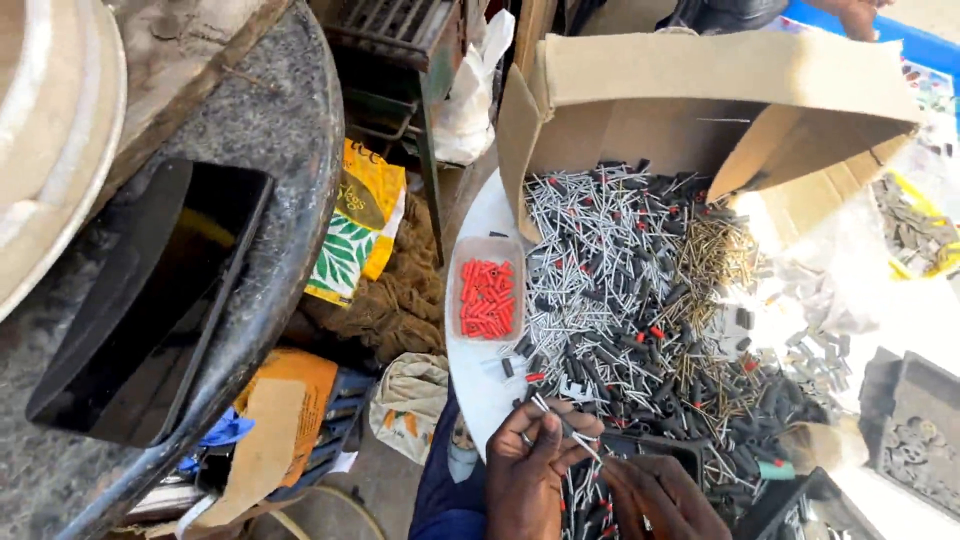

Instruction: Sorting cable clips from a large cardboard box into a smaller plastic tray by hand

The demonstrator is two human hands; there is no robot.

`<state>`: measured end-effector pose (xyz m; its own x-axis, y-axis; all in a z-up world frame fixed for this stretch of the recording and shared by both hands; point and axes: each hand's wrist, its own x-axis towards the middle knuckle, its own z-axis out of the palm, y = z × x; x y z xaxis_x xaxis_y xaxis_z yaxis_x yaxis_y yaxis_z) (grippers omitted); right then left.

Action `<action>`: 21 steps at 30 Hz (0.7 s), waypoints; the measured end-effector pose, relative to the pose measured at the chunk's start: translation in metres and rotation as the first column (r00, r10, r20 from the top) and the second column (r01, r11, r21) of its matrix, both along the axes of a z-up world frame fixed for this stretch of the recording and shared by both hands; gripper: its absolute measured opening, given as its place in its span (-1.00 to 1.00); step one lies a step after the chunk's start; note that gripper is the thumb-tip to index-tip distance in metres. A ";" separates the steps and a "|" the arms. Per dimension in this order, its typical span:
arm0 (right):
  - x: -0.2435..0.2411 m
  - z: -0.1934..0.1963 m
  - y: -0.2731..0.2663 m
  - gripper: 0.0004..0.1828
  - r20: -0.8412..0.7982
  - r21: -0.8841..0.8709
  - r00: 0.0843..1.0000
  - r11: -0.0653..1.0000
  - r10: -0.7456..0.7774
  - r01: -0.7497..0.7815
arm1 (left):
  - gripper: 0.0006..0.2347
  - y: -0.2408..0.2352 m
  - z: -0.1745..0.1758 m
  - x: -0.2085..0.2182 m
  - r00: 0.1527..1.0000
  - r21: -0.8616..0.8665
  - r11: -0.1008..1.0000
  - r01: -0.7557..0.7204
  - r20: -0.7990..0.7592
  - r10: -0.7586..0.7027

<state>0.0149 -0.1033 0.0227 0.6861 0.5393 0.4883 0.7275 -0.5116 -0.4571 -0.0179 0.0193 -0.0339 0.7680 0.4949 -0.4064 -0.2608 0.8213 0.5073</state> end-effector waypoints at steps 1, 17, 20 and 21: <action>-0.004 0.004 0.002 -0.83 0.001 0.005 1.000 1.000 -0.001 0.001 | -0.78 -0.001 0.000 0.000 1.000 0.005 1.000 0.001 0.001 -0.001; -0.017 -0.003 0.022 -0.86 0.134 0.073 0.977 0.985 -0.164 0.155 | -0.71 -0.015 -0.019 -0.001 0.996 0.015 0.999 0.041 0.080 -0.042; -0.024 -0.012 0.033 -0.87 0.179 0.097 0.956 0.971 -0.234 0.219 | -0.70 -0.024 -0.036 -0.002 0.990 0.019 0.998 0.054 0.128 -0.056; -0.025 -0.014 0.038 -0.92 0.173 0.114 0.944 0.958 -0.280 0.263 | -0.69 -0.027 -0.042 -0.001 0.983 0.031 0.997 0.072 0.165 -0.076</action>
<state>-0.0102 -0.0653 0.0090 0.6929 0.2940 0.6584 0.6429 -0.6653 -0.3795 -0.0190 -0.0073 -0.0760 0.8584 0.4430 -0.2587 -0.2822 0.8289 0.4830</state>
